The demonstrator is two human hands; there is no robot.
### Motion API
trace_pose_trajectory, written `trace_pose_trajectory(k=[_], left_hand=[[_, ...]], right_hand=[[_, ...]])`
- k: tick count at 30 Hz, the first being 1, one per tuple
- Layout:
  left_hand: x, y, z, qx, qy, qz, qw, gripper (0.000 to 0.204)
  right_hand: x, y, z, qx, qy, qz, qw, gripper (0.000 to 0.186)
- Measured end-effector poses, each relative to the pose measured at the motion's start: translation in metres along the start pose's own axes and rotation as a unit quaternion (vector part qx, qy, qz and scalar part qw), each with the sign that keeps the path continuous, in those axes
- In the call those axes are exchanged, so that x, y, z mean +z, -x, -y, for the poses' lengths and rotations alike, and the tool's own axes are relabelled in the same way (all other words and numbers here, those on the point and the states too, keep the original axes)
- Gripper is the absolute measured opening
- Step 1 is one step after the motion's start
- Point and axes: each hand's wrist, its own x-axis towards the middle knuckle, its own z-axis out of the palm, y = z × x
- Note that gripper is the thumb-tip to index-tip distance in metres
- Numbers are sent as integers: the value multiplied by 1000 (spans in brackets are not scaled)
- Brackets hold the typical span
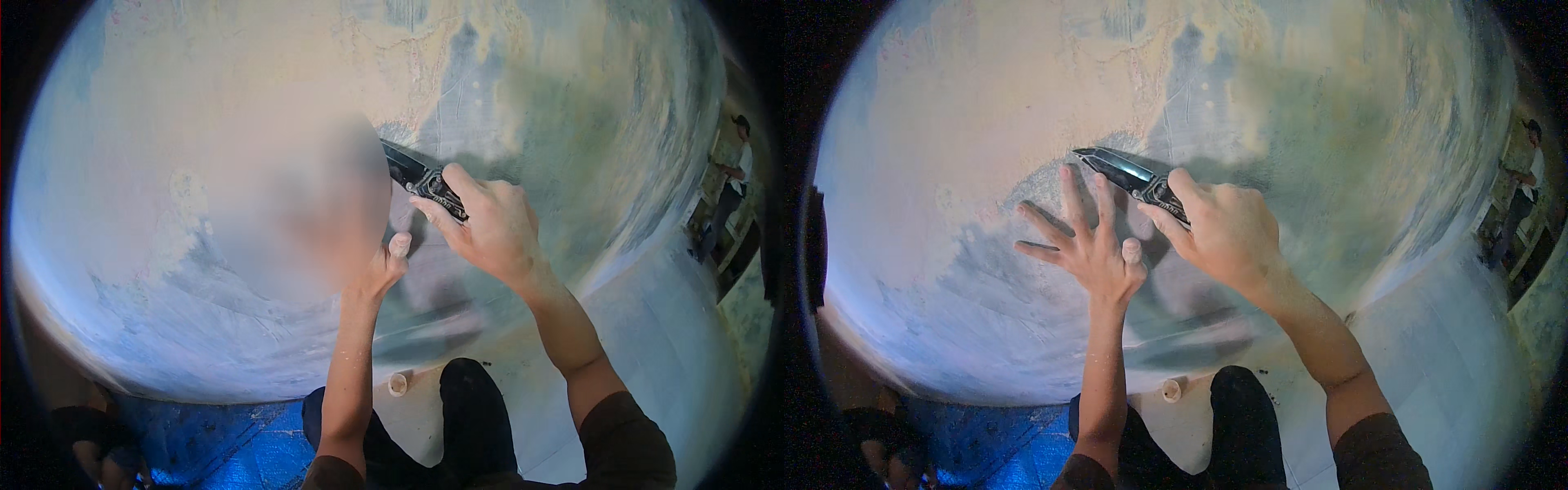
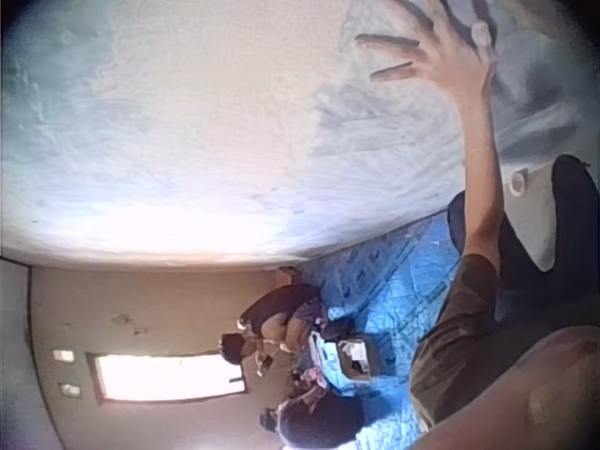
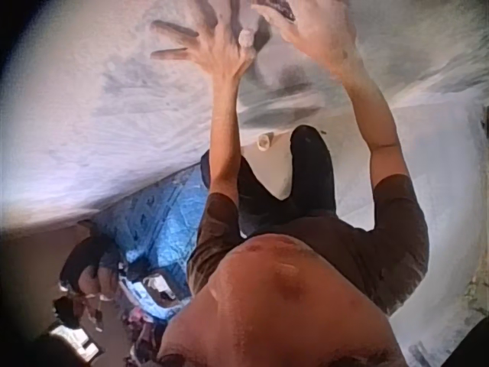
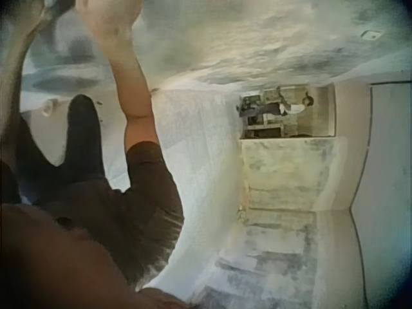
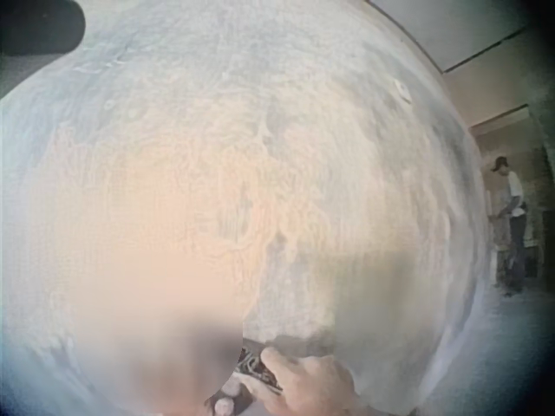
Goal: Using a knife to scrape or carve into a damaged section of a wall for repair.
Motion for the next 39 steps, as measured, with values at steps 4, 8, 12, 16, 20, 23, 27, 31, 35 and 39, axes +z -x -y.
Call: trace_pose_trajectory(k=[4,8,12,16,20,23,27,31,35,39], left_hand=[[-1,1,4,42,-23,-11,999,69],[-4,0,5,12,34,10,999,69],[-5,-1,1,-5,32,18,999,63],[-6,-1,0,-9,27,24,999,60],[-9,-1,2,-1,41,22,999,62],[-12,-1,3,10,51,21,998,65],[-14,-2,3,9,57,27,998,66],[-15,-4,1,-4,42,39,998,66],[-14,-5,-3,-25,67,35,997,66],[-15,-4,0,-9,67,17,998,67]], right_hand=[[3,7,13,25,-1,-16,1000,34],[4,10,30,68,7,-20,997,34],[2,10,37,97,-9,-4,995,34],[6,13,40,118,-12,-4,993,35],[12,15,42,119,-40,-17,992,35],[13,16,44,145,-46,-8,988,36],[10,16,47,138,-48,-16,989,36],[14,14,51,149,-37,-19,988,37],[26,9,51,157,-54,-54,985,39],[27,17,47,158,-76,-54,983,39]])
